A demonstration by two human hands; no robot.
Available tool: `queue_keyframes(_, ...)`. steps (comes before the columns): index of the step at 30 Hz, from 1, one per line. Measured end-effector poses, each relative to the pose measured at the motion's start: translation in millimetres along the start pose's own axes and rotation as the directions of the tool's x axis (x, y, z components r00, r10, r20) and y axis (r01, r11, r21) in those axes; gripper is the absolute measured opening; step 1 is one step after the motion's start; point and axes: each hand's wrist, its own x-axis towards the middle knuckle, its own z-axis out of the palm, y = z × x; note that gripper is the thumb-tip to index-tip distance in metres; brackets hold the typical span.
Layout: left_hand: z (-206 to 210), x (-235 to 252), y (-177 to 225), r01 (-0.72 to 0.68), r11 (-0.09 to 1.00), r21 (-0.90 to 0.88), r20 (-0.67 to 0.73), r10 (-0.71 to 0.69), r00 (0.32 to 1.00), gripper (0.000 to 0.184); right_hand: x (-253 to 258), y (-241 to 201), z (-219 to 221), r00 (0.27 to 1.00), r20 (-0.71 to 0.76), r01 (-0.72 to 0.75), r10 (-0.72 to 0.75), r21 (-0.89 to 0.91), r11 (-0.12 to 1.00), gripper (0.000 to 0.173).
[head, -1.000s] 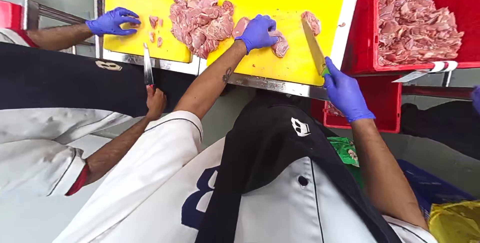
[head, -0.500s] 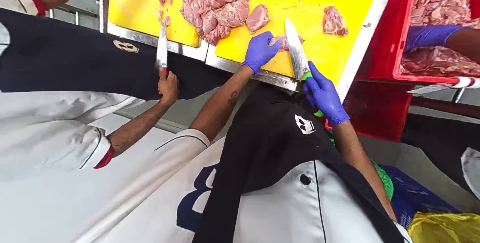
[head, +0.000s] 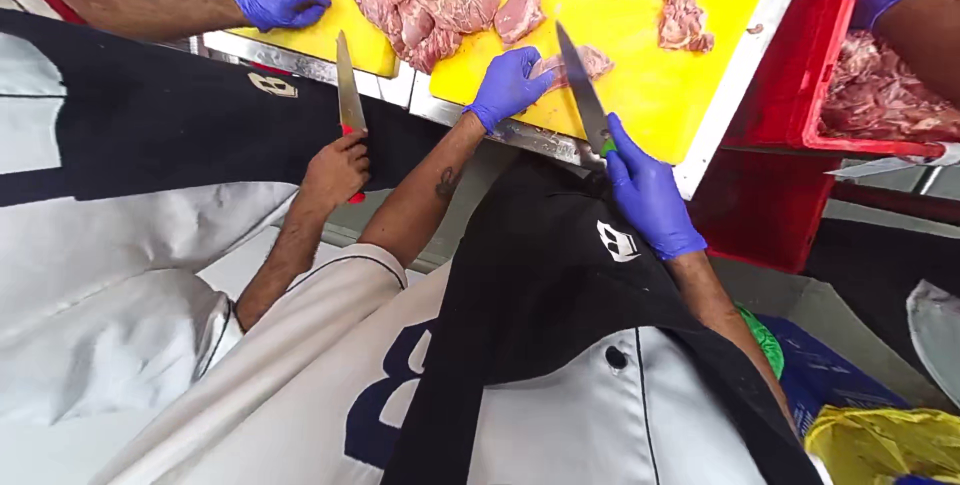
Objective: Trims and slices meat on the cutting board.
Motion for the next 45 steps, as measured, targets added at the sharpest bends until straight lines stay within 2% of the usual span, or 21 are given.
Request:
queue_keyframes(2,-1,1,-2,-0.009,1.0,-0.019,-0.024,0.008,1.0,0.027,7,9,4,1.0,0.004,-0.009,0.009,-0.03,1.0,0.05)
queue_keyframes(8,1,1,3,0.034,0.999,0.004,-0.042,-0.034,0.999,0.024,-9,39,-9,0.965,-0.105,-0.223,0.24,0.147,0.964,0.05)
queue_keyframes(11,4,-2,3,0.032,0.999,0.028,-0.051,-0.031,0.998,0.027,-11,17,-15,0.983,-0.133,-0.134,0.126,-0.054,0.989,0.05)
queue_keyframes(14,5,0,1,0.003,1.0,0.007,-0.042,-0.003,0.999,0.027,-7,-17,-5,0.999,-0.037,0.021,-0.034,-0.297,0.955,0.052)
queue_keyframes(16,3,-2,-1,-0.012,1.0,-0.02,-0.03,0.011,0.999,0.027,-6,-12,-2,1.0,-0.005,-0.001,-0.001,-0.366,0.931,0.051)
queue_keyframes(19,3,0,-2,-0.025,1.0,-0.015,-0.041,0.024,0.999,0.025,-7,12,-17,0.996,-0.05,-0.087,0.076,-0.268,0.96,0.049)
queue_keyframes(23,3,0,1,0.007,1.0,-0.016,-0.061,-0.008,0.998,0.024,-6,24,-27,0.973,-0.123,-0.208,0.197,-0.083,0.975,0.049)
queue_keyframes(25,6,-4,0,0.025,0.999,-0.027,-0.079,-0.027,0.997,0.025,-8,27,-36,0.961,-0.163,-0.239,0.225,-0.071,0.969,0.05)
queue_keyframes(26,5,-3,2,0.027,1.0,-0.002,-0.102,-0.027,0.994,0.027,-7,23,-40,0.967,-0.173,-0.206,0.186,-0.104,0.973,0.05)
queue_keyframes(28,8,-11,9,0.0,0.991,0.134,-0.193,0.026,0.981,0.037,-15,5,-37,0.984,-0.145,-0.134,0.107,-0.189,0.973,0.051)
queue_keyframes(30,8,-8,18,-0.16,0.943,0.29,-0.289,0.246,0.925,0.043,-14,-11,-30,0.993,-0.11,-0.082,0.053,-0.281,0.956,0.052)
queue_keyframes(32,18,0,30,-0.358,0.877,0.32,-0.3,0.453,0.84,0.026,-14,-17,-25,0.994,-0.091,-0.084,0.053,-0.379,0.922,0.054)
queue_keyframes(33,25,5,34,-0.413,0.861,0.298,-0.262,0.489,0.832,0.021,-14,-18,-24,0.995,-0.087,-0.084,0.052,-0.422,0.903,0.054)
queue_keyframes(35,41,15,32,-0.441,0.857,0.267,-0.199,0.497,0.845,0.02,-20,-19,-25,0.996,-0.064,-0.081,0.057,-0.489,0.868,0.054)
queue_keyframes(41,49,22,19,-0.447,0.851,0.277,-0.236,0.511,0.826,0.02,-32,-19,-34,0.996,0.016,-0.064,0.088,-0.564,0.823,0.056)
queue_keyframes(45,49,22,17,-0.448,0.854,0.266,-0.247,0.51,0.824,0.019,-4,-25,-31,0.991,0.066,-0.062,0.113,-0.521,0.851,0.057)
